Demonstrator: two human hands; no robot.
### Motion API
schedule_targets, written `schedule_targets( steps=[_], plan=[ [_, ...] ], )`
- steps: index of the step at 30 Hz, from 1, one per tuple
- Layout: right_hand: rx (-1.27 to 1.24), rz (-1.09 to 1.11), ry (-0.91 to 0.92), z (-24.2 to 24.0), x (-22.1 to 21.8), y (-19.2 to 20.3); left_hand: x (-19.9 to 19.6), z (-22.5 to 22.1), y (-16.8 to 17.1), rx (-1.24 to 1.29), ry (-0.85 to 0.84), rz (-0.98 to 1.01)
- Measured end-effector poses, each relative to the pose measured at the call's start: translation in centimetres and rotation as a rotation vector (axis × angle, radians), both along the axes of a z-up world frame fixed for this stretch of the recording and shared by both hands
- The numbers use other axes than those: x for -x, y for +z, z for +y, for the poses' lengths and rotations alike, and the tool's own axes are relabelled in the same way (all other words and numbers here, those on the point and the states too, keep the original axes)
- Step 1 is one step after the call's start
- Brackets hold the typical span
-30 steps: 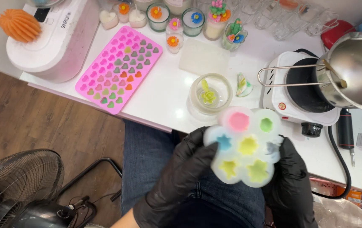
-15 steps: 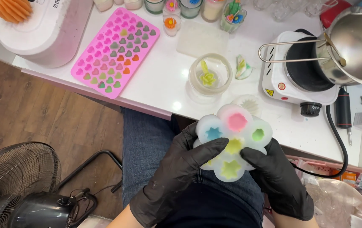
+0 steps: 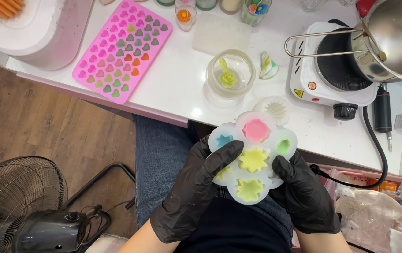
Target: Demolding small decorative wax pieces from silicone molds and placing them into a glass jar.
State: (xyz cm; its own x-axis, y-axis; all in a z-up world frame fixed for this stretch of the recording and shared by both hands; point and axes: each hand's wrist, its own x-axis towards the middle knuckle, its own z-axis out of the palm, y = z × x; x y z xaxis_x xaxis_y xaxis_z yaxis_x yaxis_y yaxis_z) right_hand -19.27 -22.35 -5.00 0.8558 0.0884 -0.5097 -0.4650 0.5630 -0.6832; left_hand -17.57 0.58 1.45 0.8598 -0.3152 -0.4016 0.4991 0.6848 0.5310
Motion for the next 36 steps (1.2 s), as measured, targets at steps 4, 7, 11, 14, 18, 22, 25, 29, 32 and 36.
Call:
schedule_targets(
  steps=[4,7,11,14,18,22,25,29,32,36],
  plan=[
    [-0.043,-0.072,0.052,-0.1,0.1,0.1,0.0,0.1,0.0,0.036,-0.004,0.003],
    [-0.046,-0.023,0.013,-0.9,0.4,-0.8,0.2,-0.2,-0.6,0.023,-0.026,0.031],
    [-0.129,0.049,-0.053,-0.5,0.5,0.1,0.1,-0.6,-1.3,0.053,-0.016,-0.02],
    [-0.055,0.033,-0.056,-0.1,0.6,1.1,0.0,-0.6,-1.0,0.007,-0.027,-0.039],
    [0.054,-0.046,-0.033,-0.3,0.9,1.0,0.2,-0.8,-1.8,-0.006,-0.025,-0.046],
    [0.149,-0.203,-0.008,1.5,-0.2,2.3,0.1,-0.8,-2.4,-0.061,0.036,-0.056],
    [0.424,-0.512,-0.079,3.0,0.2,3.0,0.2,-0.9,-2.6,-0.084,0.025,-0.037],
    [1.004,-0.865,-0.251,4.2,0.7,4.2,0.2,-1.6,-2.7,-0.103,0.113,0.016],
    [1.394,-0.923,-0.207,4.9,0.7,6.1,0.2,-2.0,-2.4,-0.121,0.132,0.018],
    [1.583,-0.888,-0.003,5.7,0.7,7.7,0.3,-2.2,-2.7,-0.221,0.191,-0.028]
  ],
)
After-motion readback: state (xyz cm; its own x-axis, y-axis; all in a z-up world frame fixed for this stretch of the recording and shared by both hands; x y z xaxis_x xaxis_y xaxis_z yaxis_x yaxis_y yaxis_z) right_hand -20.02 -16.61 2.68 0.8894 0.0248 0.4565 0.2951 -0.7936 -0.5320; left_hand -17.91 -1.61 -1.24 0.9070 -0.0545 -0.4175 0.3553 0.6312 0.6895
